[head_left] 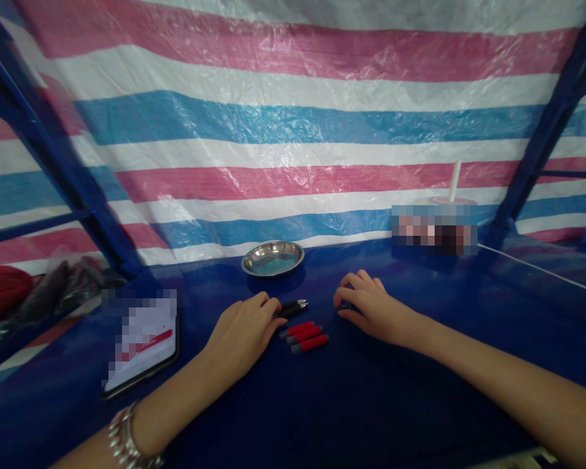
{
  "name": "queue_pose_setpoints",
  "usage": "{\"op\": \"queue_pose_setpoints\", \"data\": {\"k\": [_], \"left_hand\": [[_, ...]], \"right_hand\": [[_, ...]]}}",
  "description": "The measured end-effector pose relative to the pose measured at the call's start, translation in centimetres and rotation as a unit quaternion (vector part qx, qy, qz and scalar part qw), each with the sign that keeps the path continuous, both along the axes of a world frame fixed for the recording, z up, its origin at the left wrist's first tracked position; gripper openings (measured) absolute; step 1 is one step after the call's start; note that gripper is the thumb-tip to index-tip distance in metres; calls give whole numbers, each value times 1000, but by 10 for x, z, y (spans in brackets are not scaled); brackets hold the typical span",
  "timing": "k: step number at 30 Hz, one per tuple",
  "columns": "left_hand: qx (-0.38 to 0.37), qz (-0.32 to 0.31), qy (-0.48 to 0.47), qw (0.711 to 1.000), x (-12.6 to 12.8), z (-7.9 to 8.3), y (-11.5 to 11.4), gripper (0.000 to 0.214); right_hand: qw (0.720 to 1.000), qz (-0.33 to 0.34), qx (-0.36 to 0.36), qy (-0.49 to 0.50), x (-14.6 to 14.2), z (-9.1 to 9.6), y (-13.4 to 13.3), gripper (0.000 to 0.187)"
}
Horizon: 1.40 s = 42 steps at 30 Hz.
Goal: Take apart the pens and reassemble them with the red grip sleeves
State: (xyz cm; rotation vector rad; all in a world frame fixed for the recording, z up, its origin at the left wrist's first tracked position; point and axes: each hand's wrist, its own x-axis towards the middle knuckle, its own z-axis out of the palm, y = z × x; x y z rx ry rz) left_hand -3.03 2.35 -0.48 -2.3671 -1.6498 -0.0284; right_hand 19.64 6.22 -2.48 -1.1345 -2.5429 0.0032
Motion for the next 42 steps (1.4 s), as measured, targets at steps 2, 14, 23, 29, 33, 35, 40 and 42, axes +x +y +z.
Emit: {"op": "queue_pose_setpoints", "data": {"k": [2, 14, 23, 29, 33, 35, 40, 42], "left_hand": [[3, 3, -4, 1000, 0, -1, 0, 15], [52, -40, -57, 996, 5, -1, -5, 13], [153, -135, -58, 977, 13, -5, -13, 10], [178, -155, -59, 970, 14, -5, -14, 11], [172, -158, -62, 970, 14, -7, -14, 11], [171, -159, -65, 970, 14, -7, -14, 11], [174, -161, -75, 968, 15, -8, -16, 9], [174, -161, -75, 969, 16, -8, -17, 9]], "right_hand": [[1000, 2, 1, 3, 0, 0, 0, 14], [998, 10, 20, 57, -2, 5, -3, 23], [993, 74, -18, 91, -7, 12, -10, 24], [990, 92, -19, 105, -8, 11, -10, 23], [988, 103, -15, 115, -8, 9, -9, 20], [987, 106, -11, 119, -8, 8, -8, 18], [988, 103, -8, 117, -8, 6, -7, 14], [988, 99, -8, 119, -8, 6, -8, 13]]}}
